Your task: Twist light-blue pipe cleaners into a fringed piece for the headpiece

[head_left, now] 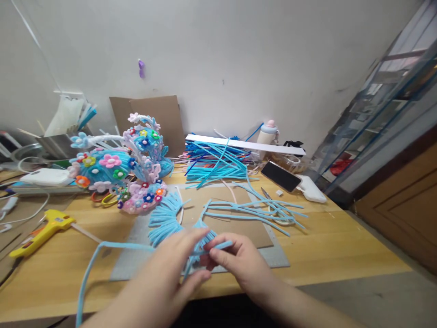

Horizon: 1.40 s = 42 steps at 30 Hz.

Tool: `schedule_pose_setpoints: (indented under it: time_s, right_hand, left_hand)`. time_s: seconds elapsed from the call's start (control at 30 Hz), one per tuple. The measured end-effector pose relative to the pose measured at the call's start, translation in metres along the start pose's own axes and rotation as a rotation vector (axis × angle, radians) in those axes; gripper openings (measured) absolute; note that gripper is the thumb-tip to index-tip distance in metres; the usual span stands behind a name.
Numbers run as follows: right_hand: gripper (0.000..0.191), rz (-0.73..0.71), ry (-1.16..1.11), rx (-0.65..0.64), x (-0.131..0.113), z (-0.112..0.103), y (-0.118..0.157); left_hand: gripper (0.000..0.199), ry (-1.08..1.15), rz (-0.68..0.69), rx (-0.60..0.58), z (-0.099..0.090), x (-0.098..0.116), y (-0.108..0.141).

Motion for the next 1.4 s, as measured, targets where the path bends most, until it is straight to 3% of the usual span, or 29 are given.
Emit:
schedule_pose_setpoints:
  time_s: [0.1,0.17,0.27,0.37,0.47,0.6,0.73,0.83,0.97,1.13,1.2,1.33,1.4]
  right_hand:
    - [0.015,-0.037,0.114,-0.085,-0.002,0.015,0.000]
    - [0.015,-0.011,0.177,-0.085,0.001,0.010,-0.002]
    - [0.019,-0.018,0.422,0.059,-0.004,-0.028,-0.010]
    - [0.015,-0.071,0.945,0.243,-0.023,-0.075,-0.025]
    - [0.011,-0.065,1.366,0.189,-0.028,-0.093,-0.047]
    - [0.008,0.048,1.581,0.048,-0.009,-0.089,-0.066]
    - [0.007,0.111,1.574,0.044,0.000,-0.084,-0.072]
    - [0.013,0.144,1.526,0.050,-0.007,-0.090,-0.076]
    - [0.019,0.161,1.492,0.069,-0.030,-0.100,-0.079]
    - [0.021,0.202,1.563,0.222,-0.067,-0.104,-0.074]
    - [0.023,0.166,1.484,0.210,-0.074,-0.091,-0.068]
    - [0.022,0.072,0.839,-0.012,-0.066,-0.042,-0.049]
    - [0.022,0.030,0.661,-0.079,-0.061,-0.018,-0.037]
  left_hand:
    - [0.036,0.200,-0.039,-0.099,0.031,0.007,-0.003]
    - [0.032,0.226,-0.089,-0.089,0.036,-0.003,-0.002]
    - [0.026,0.200,-0.124,-0.088,0.034,-0.017,0.001]
    - [0.024,0.195,-0.125,-0.076,0.030,-0.020,0.005]
    - [0.022,0.213,-0.111,-0.024,0.029,-0.015,0.007]
    - [0.021,0.282,-0.123,-0.044,0.034,-0.010,0.003]
    - [0.022,0.407,-0.070,-0.022,0.032,-0.009,-0.001]
    - [0.025,0.511,-0.140,0.030,0.032,-0.020,-0.001]
    - [0.022,0.694,-0.237,0.063,0.037,-0.037,-0.005]
    - [0.022,0.767,-0.267,0.109,0.026,-0.043,-0.017]
    - [0.018,0.802,-0.274,0.148,0.019,-0.041,-0.020]
    - [0.015,1.075,-0.360,0.205,0.018,-0.040,-0.021]
    - [0.016,1.167,-0.360,0.214,0.019,-0.035,-0.023]
Point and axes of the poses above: each hand's wrist, its own y-axis away from the middle knuckle, its own z-axis out of the palm, x = y × z, the point moved 7 cm from there along -y, towards the middle knuckle, and after that the axes turned 12 degrees about -x, right-handed, at the moved point
